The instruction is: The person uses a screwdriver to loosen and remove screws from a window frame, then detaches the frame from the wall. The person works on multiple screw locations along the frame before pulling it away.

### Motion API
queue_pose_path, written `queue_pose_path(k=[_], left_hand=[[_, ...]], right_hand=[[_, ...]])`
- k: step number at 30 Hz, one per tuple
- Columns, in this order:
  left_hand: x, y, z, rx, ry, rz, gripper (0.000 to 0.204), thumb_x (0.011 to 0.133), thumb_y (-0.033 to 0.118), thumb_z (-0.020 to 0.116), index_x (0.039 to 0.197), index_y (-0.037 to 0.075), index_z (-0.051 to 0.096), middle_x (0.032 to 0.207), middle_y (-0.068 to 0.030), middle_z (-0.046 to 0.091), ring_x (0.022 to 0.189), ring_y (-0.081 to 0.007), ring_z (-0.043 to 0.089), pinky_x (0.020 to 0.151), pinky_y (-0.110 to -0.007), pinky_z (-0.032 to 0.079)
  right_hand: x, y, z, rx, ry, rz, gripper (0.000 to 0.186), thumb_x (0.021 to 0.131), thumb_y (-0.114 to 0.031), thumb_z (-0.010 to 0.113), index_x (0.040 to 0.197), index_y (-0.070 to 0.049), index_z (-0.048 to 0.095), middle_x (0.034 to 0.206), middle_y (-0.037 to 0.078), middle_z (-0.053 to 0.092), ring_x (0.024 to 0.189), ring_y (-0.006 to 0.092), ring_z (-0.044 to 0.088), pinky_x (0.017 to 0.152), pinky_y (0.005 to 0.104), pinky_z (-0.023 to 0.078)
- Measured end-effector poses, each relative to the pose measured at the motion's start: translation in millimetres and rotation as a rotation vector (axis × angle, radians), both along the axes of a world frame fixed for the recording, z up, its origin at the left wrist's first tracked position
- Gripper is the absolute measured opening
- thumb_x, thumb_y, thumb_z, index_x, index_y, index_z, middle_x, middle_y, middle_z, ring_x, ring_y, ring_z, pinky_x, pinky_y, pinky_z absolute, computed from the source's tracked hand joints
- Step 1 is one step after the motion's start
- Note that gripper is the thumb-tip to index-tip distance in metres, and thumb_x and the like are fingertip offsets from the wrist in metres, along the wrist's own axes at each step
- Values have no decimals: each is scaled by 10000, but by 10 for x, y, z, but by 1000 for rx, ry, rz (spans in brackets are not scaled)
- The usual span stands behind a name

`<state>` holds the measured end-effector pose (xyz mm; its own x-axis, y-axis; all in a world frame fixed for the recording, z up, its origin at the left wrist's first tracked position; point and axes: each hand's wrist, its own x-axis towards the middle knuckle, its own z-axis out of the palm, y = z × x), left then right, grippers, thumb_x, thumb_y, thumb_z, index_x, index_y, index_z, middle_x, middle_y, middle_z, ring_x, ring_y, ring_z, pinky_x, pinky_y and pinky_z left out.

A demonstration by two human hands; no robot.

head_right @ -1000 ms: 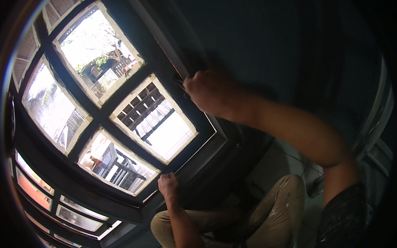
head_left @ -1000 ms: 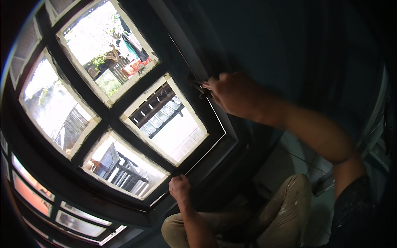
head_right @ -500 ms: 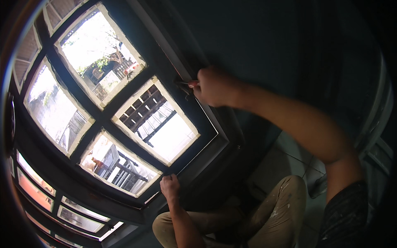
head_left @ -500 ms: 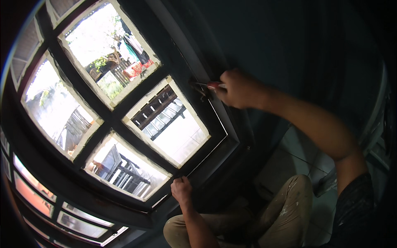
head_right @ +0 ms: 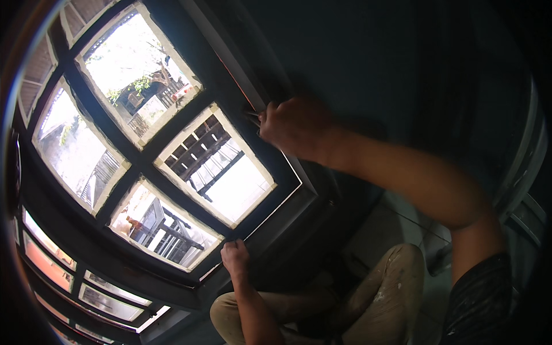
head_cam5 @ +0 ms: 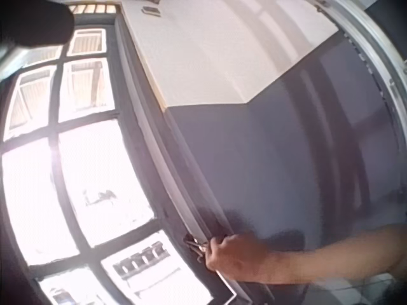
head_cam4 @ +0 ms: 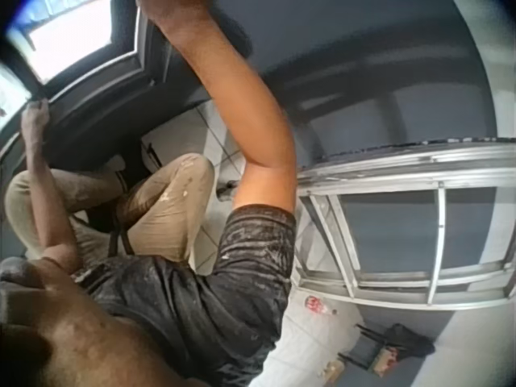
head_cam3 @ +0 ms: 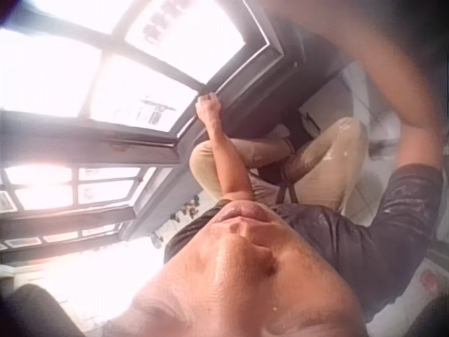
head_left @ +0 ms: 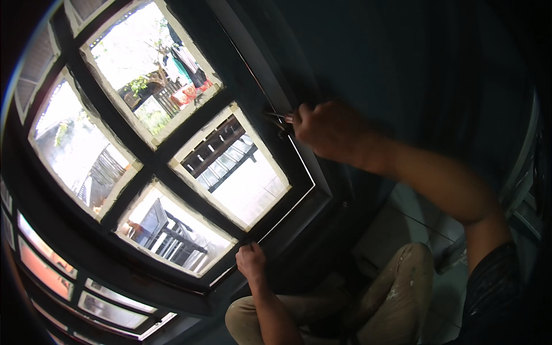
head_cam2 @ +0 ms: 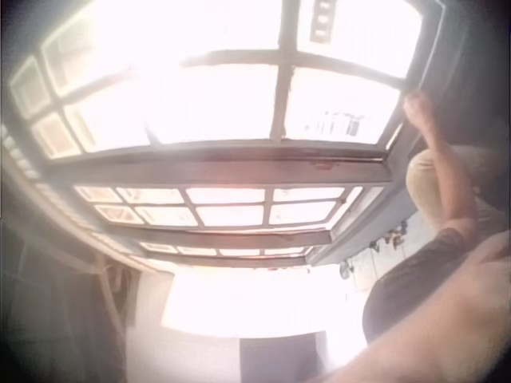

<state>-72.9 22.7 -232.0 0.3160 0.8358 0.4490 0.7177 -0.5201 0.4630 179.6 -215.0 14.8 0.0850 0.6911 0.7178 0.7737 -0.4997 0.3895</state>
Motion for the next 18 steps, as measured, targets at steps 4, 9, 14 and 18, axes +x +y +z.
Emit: queue_pose_path(k=[4, 9, 14, 18], left_hand=[[-5, 85, -48, -55, -12, -17, 408, 979, 345, 612, 897, -33, 743, 958, -311, 720, 946, -528, 685, 857, -598, 531], [-6, 42, 21, -17, 17, -30, 389, 991, 329, 598, 906, -13, 761, 945, -298, 736, 954, -523, 703, 869, -603, 549], [14, 32, 11, -76, 9, -4, 388, 986, 327, 597, 903, -15, 759, 941, -300, 734, 949, -522, 705, 863, -601, 552], [-30, 33, -8, -71, 7, -4, 392, 985, 329, 601, 885, -16, 758, 946, -300, 734, 947, -523, 704, 860, -601, 551]], right_hand=[[142, 19, -63, 183, 98, 141, 311, 1080, -245, 605, 908, -46, 772, 825, 169, 755, 831, 324, 799, 767, 422, 646], [108, -141, 337, 139, 928, 58, 384, 1081, -343, 600, 947, -33, 782, 816, 186, 750, 814, 352, 785, 797, 457, 627], [87, -48, 185, 64, 461, -4, 301, 1051, -293, 632, 965, -59, 802, 879, 160, 774, 772, 317, 774, 758, 454, 626], [-53, 78, -49, 54, -209, -113, 250, 1055, -219, 634, 883, -79, 750, 807, 67, 736, 825, 222, 738, 660, 373, 609]])
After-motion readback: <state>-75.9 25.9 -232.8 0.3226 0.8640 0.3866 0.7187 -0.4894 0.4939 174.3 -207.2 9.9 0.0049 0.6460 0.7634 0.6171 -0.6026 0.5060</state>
